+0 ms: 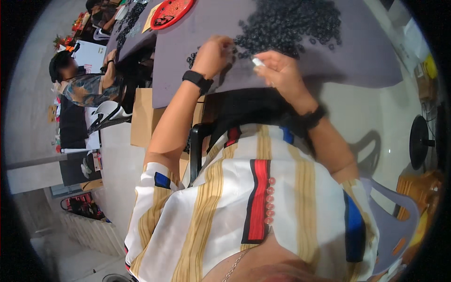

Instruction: The person repeatedly picks up black rings from a pile on the table, fits them using a white cylindrical tool by hand, arranges them into groups on the table, and handles a blue plastic tool.

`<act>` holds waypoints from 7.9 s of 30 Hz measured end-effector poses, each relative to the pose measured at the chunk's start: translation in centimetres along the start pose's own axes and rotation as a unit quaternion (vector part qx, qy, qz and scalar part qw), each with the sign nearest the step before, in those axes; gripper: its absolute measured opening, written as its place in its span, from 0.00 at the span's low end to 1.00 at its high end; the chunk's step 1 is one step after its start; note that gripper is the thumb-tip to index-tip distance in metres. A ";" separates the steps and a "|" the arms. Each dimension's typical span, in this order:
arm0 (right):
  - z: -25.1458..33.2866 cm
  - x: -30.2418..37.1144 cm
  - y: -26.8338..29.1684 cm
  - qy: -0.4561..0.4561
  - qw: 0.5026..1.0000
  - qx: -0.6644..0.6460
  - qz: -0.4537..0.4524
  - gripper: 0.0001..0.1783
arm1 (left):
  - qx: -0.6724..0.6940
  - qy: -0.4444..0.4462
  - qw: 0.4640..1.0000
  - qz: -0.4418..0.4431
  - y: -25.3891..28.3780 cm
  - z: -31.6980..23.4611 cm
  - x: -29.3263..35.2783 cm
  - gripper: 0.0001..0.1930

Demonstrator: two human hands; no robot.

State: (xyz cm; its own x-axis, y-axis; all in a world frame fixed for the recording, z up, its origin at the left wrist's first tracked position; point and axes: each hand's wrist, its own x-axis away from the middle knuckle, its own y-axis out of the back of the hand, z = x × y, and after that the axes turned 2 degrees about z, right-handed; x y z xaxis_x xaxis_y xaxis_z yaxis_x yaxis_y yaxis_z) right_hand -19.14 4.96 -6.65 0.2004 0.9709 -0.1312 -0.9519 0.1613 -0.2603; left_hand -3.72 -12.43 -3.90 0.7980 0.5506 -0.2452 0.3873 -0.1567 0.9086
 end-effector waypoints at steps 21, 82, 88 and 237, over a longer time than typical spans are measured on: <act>1.0 0.5 0.1 0.042 0.999 -0.018 0.030 0.13 | 0.518 0.206 0.826 0.085 2.2 -3.7 2.1 0.05; 1.6 1.1 -1.2 0.045 0.990 -0.043 0.124 0.20 | 0.801 0.240 0.548 -0.015 0.8 -8.7 6.0 0.10; 1.8 0.9 -0.9 0.037 0.988 -0.044 0.140 0.19 | 0.809 0.219 0.546 -0.004 0.6 -8.3 6.0 0.10; 0.8 2.4 -2.6 0.058 0.997 0.048 0.036 0.13 | 0.767 0.235 0.596 0.026 0.7 -8.0 7.7 0.13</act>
State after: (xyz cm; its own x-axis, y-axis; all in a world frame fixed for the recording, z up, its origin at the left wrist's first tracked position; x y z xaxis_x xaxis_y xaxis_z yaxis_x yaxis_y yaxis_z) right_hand -16.34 6.96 -5.52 0.1507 0.9546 -0.2570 -0.9815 0.1134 -0.1544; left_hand -1.02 -1.73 -2.41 0.7496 0.6247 0.2186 0.6215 -0.5508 -0.5572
